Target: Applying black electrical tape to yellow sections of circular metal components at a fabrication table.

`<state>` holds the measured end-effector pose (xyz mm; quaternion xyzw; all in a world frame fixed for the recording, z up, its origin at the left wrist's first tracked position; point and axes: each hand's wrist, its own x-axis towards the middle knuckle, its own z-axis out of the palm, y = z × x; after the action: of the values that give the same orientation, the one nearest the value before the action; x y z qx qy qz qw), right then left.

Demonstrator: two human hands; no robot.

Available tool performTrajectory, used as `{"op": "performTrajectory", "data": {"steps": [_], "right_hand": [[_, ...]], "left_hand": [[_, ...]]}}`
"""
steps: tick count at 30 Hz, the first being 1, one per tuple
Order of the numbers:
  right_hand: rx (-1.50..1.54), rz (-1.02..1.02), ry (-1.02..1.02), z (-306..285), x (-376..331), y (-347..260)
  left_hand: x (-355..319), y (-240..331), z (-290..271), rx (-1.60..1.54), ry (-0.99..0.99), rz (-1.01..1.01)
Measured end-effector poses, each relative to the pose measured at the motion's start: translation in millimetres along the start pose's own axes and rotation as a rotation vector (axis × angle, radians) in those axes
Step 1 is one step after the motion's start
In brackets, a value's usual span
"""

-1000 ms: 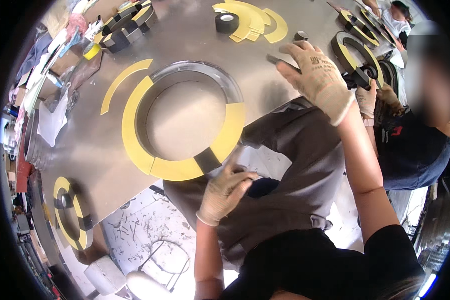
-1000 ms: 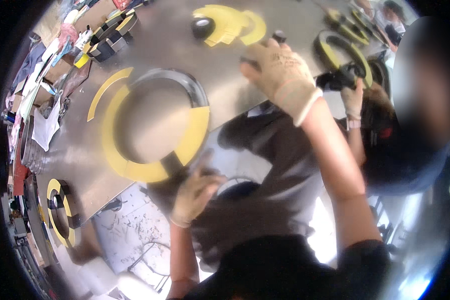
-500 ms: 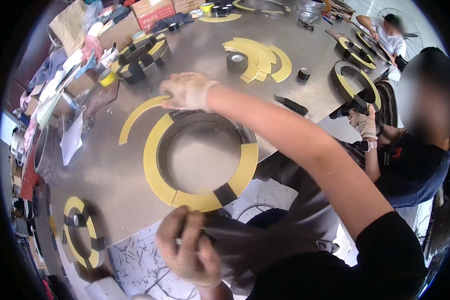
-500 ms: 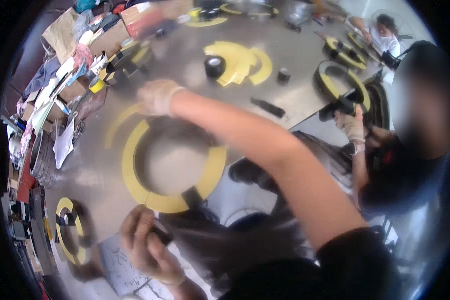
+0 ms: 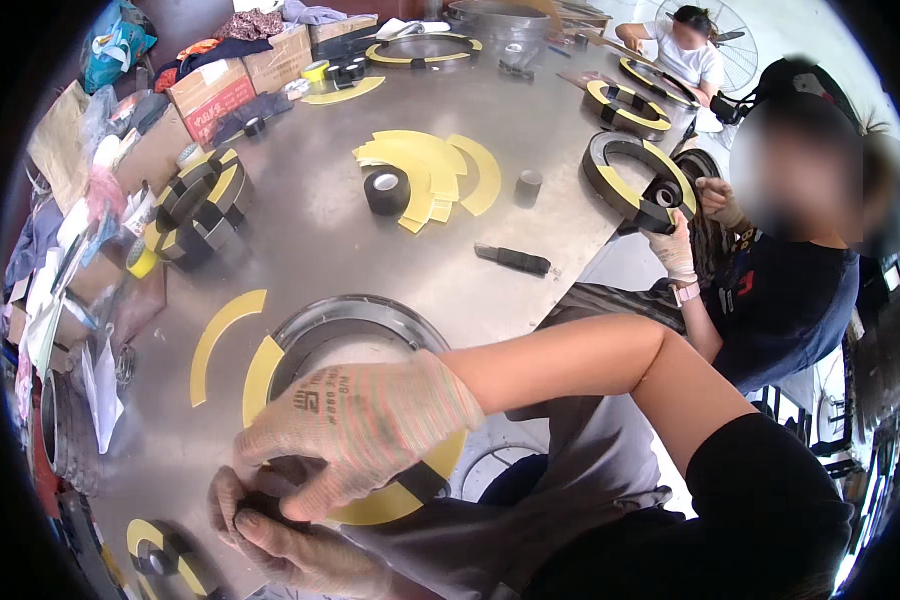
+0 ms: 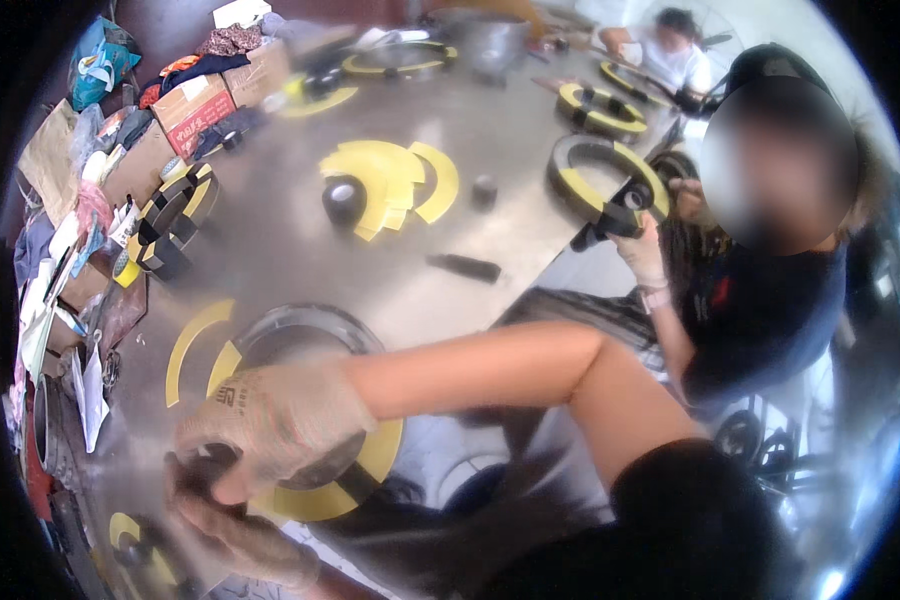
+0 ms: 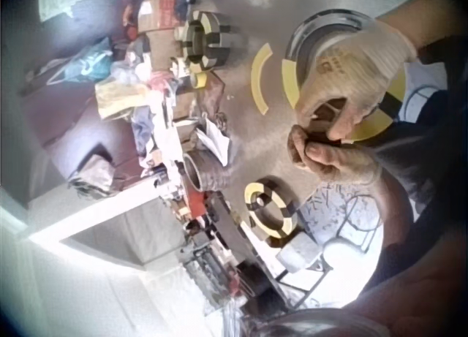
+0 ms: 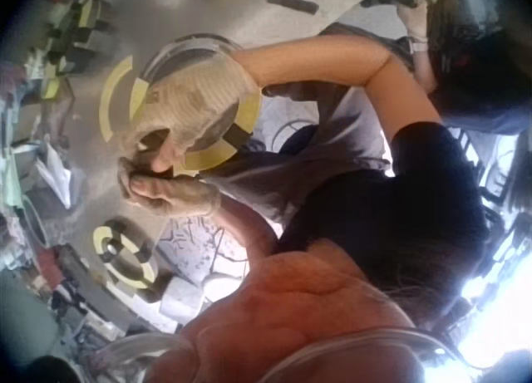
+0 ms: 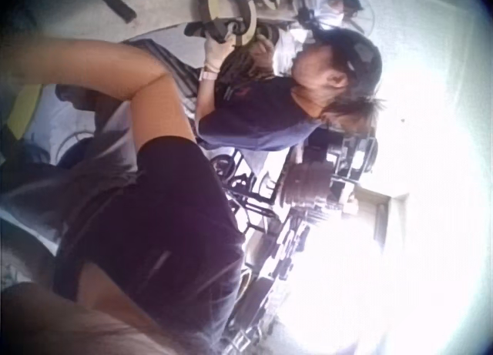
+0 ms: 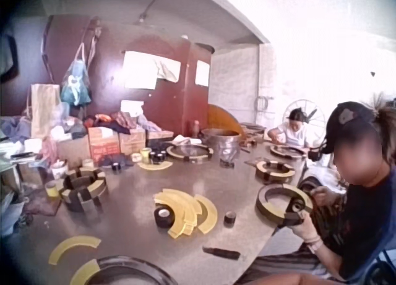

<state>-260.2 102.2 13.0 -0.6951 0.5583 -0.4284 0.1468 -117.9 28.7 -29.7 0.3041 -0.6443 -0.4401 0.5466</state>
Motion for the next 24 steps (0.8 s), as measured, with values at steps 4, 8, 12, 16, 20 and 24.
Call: {"op": "performTrajectory", "data": {"steps": [4, 8, 12, 16, 20, 24], "right_hand": [[0.176, 0.135, 0.187, 23.8, -17.3, -4.5], [0.242, 0.408, 0.171, 16.3, -36.5, -12.5], [-0.120, 0.204, 0.261, 18.6, -65.3, 31.3], [0.549, 0.662, 0.380, -48.9, -69.2, -5.1], [0.474, 0.547, 0.310, -42.9, -71.0, 4.4], [0.458, 0.476, 0.341, -36.2, -80.5, 20.0]], "left_hand": [[7.4, 0.7, 9.0, -0.294, 0.005, -0.194], [17.8, 3.6, 16.5, -0.218, -0.215, -0.197], [77.1, -7.0, 28.5, -0.115, -0.833, 0.202], [230.9, -119.4, 7.7, 0.486, -0.604, 0.179], [294.2, -249.6, -2.8, 0.793, -0.967, 0.633], [284.9, -190.2, 45.9, 0.895, -1.215, 0.231]]}}
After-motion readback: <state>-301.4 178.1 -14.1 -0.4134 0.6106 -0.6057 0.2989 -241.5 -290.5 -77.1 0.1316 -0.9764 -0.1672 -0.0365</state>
